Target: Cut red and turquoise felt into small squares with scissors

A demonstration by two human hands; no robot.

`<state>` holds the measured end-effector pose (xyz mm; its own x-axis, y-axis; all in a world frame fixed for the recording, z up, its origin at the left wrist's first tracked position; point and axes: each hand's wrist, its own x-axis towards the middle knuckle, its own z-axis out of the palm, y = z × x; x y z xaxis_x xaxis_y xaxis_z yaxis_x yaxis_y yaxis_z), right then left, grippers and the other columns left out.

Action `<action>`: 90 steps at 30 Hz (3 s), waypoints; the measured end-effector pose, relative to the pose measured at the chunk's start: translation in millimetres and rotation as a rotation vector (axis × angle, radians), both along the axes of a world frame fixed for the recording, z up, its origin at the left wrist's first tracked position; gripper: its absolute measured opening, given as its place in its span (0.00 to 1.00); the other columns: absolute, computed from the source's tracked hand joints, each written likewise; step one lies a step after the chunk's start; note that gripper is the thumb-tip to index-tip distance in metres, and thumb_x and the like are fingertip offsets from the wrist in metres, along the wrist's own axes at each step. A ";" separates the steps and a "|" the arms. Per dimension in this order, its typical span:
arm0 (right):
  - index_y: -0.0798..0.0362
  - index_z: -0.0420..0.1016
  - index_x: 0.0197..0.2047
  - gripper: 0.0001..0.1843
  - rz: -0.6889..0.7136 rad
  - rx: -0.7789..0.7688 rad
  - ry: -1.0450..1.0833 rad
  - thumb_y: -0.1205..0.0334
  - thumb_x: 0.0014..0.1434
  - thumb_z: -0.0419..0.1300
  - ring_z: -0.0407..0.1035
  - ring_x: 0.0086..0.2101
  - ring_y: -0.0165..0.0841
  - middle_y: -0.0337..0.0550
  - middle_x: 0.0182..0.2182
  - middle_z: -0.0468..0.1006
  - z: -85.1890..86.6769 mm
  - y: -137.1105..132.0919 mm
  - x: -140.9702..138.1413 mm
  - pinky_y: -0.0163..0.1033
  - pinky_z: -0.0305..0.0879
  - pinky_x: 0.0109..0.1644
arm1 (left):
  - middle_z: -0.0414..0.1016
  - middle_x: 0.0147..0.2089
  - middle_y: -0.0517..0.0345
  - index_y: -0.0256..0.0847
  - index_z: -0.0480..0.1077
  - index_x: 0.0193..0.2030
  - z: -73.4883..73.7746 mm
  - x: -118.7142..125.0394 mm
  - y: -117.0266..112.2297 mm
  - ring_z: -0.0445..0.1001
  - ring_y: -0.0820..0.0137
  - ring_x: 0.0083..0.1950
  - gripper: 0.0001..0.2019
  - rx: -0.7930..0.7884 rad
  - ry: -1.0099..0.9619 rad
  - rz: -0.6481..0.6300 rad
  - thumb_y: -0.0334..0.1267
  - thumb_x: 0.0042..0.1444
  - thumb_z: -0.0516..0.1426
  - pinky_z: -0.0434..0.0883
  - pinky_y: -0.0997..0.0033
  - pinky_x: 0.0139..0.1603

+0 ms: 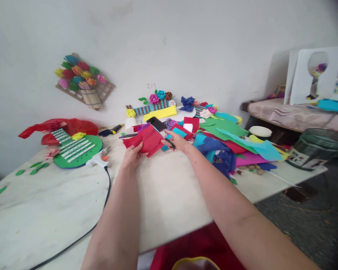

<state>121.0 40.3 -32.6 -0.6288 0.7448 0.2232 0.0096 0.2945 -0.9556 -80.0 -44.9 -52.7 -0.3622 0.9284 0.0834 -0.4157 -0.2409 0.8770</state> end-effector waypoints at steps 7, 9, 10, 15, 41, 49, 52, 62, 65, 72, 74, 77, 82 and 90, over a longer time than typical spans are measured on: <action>0.58 0.51 0.62 0.44 -0.020 0.022 0.015 0.57 0.47 0.66 0.55 0.14 0.22 0.25 0.14 0.63 -3.9 3.3 -3.5 0.28 0.53 0.14 | 0.77 0.31 0.54 0.31 0.72 0.33 0.4 -0.1 -0.2 0.75 0.73 0.27 0.06 -0.009 -0.015 0.010 0.26 0.45 0.61 0.78 0.73 0.31; 0.58 0.52 0.62 0.43 -0.033 0.015 0.005 0.57 0.47 0.66 0.55 0.13 0.22 0.25 0.14 0.63 -1.5 0.4 -3.5 0.28 0.53 0.15 | 0.77 0.31 0.55 0.31 0.72 0.33 1.1 0.4 -0.5 0.75 0.74 0.27 0.06 -0.005 -0.016 0.010 0.26 0.45 0.61 0.78 0.73 0.30; 0.59 0.52 0.62 0.42 -0.037 0.009 -0.004 0.57 0.48 0.66 0.55 0.13 0.22 0.26 0.14 0.63 0.1 -1.3 -3.1 0.28 0.53 0.15 | 0.77 0.31 0.55 0.31 0.72 0.33 1.5 0.6 -0.7 0.75 0.74 0.27 0.06 -0.004 -0.016 0.009 0.26 0.45 0.61 0.77 0.73 0.30; 0.59 0.51 0.62 0.41 -0.023 0.006 -0.025 0.57 0.50 0.64 0.56 0.14 0.22 0.27 0.15 0.64 7.3 -8.6 0.5 0.28 0.54 0.17 | 0.76 0.31 0.56 0.31 0.72 0.32 1.7 1.2 -1.5 0.74 0.75 0.26 0.06 -0.010 -0.006 -0.014 0.26 0.45 0.61 0.77 0.74 0.30; 0.58 0.56 0.61 0.42 -0.082 0.026 0.024 0.58 0.46 0.66 0.53 0.12 0.21 0.24 0.12 0.62 3.0 -5.2 -5.1 0.28 0.49 0.14 | 0.76 0.30 0.56 0.31 0.71 0.32 -2.3 -1.2 1.1 0.74 0.75 0.26 0.08 -0.022 0.014 -0.057 0.28 0.43 0.63 0.77 0.74 0.31; 0.58 0.55 0.61 0.40 -0.083 0.026 0.023 0.59 0.47 0.66 0.55 0.13 0.22 0.25 0.13 0.63 5.9 -9.4 -5.0 0.28 0.52 0.15 | 0.76 0.29 0.56 0.31 0.72 0.31 -0.1 1.3 -0.8 0.74 0.75 0.26 0.07 -0.020 0.019 -0.056 0.29 0.43 0.63 0.77 0.74 0.30; 0.59 0.55 0.61 0.40 -0.073 0.037 0.035 0.60 0.47 0.66 0.54 0.13 0.21 0.25 0.14 0.63 5.7 -9.1 -3.9 0.28 0.52 0.15 | 0.77 0.31 0.54 0.31 0.72 0.33 1.1 2.9 -2.4 0.74 0.74 0.26 0.08 -0.019 0.035 -0.067 0.28 0.44 0.63 0.77 0.75 0.28; 0.56 0.58 0.59 0.38 -0.051 0.055 0.035 0.57 0.47 0.65 0.54 0.14 0.20 0.26 0.17 0.64 -1.2 -0.8 -4.3 0.27 0.51 0.15 | 0.78 0.36 0.50 0.31 0.73 0.35 -1.9 0.3 -0.3 0.75 0.72 0.28 0.08 -0.025 0.078 -0.111 0.28 0.46 0.61 0.77 0.74 0.28; 0.58 0.58 0.59 0.38 -0.046 0.054 0.041 0.56 0.47 0.66 0.54 0.14 0.20 0.26 0.16 0.64 -2.0 -0.2 -4.3 0.27 0.50 0.15 | 0.78 0.36 0.50 0.30 0.73 0.36 -1.1 0.8 -0.7 0.75 0.72 0.28 0.08 -0.034 0.083 -0.109 0.28 0.46 0.61 0.77 0.73 0.28; 0.58 0.60 0.57 0.38 -0.057 0.038 0.041 0.54 0.46 0.66 0.53 0.13 0.21 0.26 0.14 0.63 -0.4 -1.1 -4.6 0.28 0.48 0.14 | 0.77 0.34 0.51 0.30 0.73 0.34 -1.2 1.4 -0.7 0.75 0.72 0.28 0.07 -0.036 0.075 -0.088 0.28 0.46 0.61 0.77 0.73 0.28; 0.58 0.61 0.56 0.37 -0.056 0.042 0.047 0.54 0.45 0.66 0.54 0.13 0.21 0.26 0.14 0.63 -1.1 0.2 -4.8 0.28 0.48 0.14 | 0.77 0.34 0.51 0.30 0.73 0.35 -1.1 1.9 -0.9 0.75 0.71 0.29 0.08 -0.037 0.079 -0.086 0.28 0.46 0.62 0.77 0.73 0.28; 0.58 0.61 0.56 0.37 -0.057 0.048 0.060 0.54 0.46 0.67 0.54 0.13 0.21 0.27 0.14 0.63 -2.3 1.7 -5.5 0.28 0.48 0.15 | 0.77 0.34 0.51 0.30 0.73 0.35 -0.8 2.5 -1.2 0.75 0.71 0.29 0.08 -0.028 0.084 -0.080 0.29 0.46 0.62 0.77 0.72 0.28; 0.59 0.62 0.57 0.35 -0.099 0.031 0.039 0.57 0.47 0.66 0.52 0.12 0.21 0.26 0.12 0.61 -0.1 -1.9 -7.3 0.28 0.47 0.15 | 0.77 0.34 0.51 0.30 0.73 0.34 -0.8 2.0 -0.5 0.75 0.72 0.28 0.07 -0.023 0.088 -0.074 0.29 0.46 0.62 0.77 0.73 0.27; 0.61 0.61 0.57 0.35 -0.114 0.016 0.036 0.58 0.48 0.66 0.54 0.12 0.22 0.26 0.12 0.61 2.8 -5.6 -9.7 0.28 0.48 0.14 | 0.77 0.31 0.54 0.31 0.73 0.32 -0.6 2.2 -0.7 0.74 0.73 0.27 0.07 -0.021 0.078 -0.051 0.29 0.45 0.62 0.77 0.74 0.27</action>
<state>111.3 34.7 -29.9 -0.5318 0.8070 0.2568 0.0095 0.3088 -0.9511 -77.9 -45.6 -53.3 -0.3079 0.9472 0.0894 -0.3576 -0.2023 0.9117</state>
